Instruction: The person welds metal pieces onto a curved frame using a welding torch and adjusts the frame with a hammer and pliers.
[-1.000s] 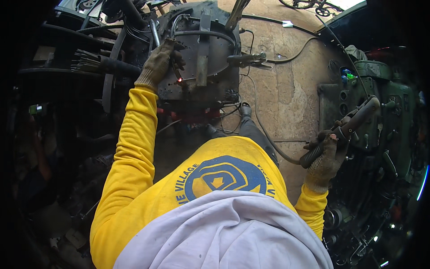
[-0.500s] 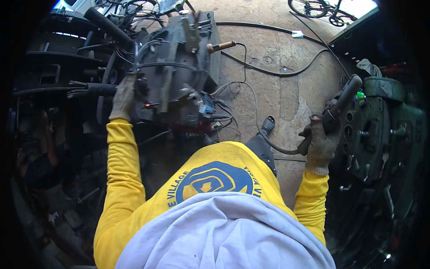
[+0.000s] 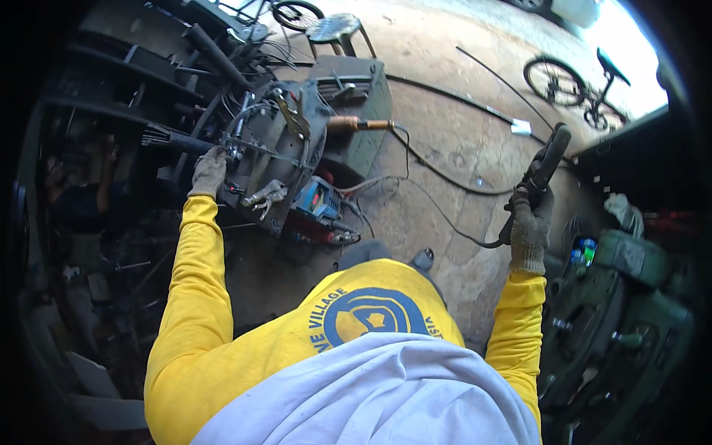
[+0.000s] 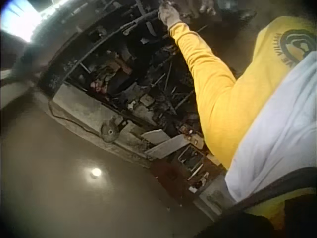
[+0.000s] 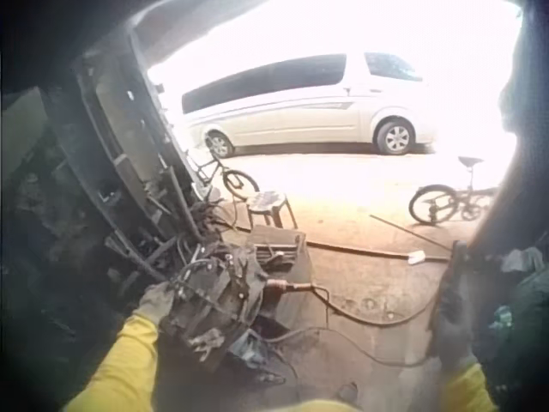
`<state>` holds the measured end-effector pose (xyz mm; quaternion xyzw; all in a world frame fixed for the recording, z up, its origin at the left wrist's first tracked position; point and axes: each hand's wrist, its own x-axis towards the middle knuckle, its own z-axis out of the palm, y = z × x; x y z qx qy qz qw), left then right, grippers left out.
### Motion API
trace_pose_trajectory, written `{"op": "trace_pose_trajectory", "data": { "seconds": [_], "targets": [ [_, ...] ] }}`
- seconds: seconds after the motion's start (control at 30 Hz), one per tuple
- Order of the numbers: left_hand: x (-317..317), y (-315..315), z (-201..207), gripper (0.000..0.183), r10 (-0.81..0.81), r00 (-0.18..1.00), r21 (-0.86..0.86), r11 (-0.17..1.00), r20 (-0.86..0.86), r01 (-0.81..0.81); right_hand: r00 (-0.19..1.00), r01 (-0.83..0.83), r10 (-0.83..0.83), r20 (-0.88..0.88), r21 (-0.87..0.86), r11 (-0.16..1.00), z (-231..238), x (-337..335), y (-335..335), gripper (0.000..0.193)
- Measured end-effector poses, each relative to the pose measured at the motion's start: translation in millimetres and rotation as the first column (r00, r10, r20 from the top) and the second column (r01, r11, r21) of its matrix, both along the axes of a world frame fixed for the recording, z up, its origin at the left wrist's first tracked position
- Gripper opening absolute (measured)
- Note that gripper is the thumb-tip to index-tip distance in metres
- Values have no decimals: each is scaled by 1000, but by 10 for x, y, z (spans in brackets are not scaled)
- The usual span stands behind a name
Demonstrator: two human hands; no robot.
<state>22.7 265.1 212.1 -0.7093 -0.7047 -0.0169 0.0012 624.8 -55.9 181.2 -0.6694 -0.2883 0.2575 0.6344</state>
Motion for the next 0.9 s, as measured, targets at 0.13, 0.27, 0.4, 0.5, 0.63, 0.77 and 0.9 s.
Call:
{"op": "trace_pose_trajectory", "data": {
  "seconds": [0.13,0.27,0.4,0.5,0.63,0.77,0.9],
  "targets": [
    [213,0,6,41,15,997,-44,999,79,-11,990,-134,127,64,129,983,410,324,1071,28],
    [134,-45,5,41,64,989,-91,994,131,-52,902,-421,384,196,202,885,1141,294,2321,23],
    [73,-186,19,38,39,981,-18,999,191,-36,796,-568,458,395,229,790,1798,-66,3472,35],
    [265,-230,129,38,89,969,-53,996,231,-78,726,-635,520,450,149,758,2063,-278,4396,44],
    [222,-283,150,37,97,983,-55,994,153,-90,570,-820,748,340,293,491,2217,-975,5441,46],
    [275,-616,227,45,-25,935,405,905,353,-129,347,-920,880,325,303,250,2228,-1613,6339,40],
    [647,-1250,692,50,351,824,331,791,445,-515,207,-923,947,244,370,106,2431,-2246,6475,24]
  ]
}}
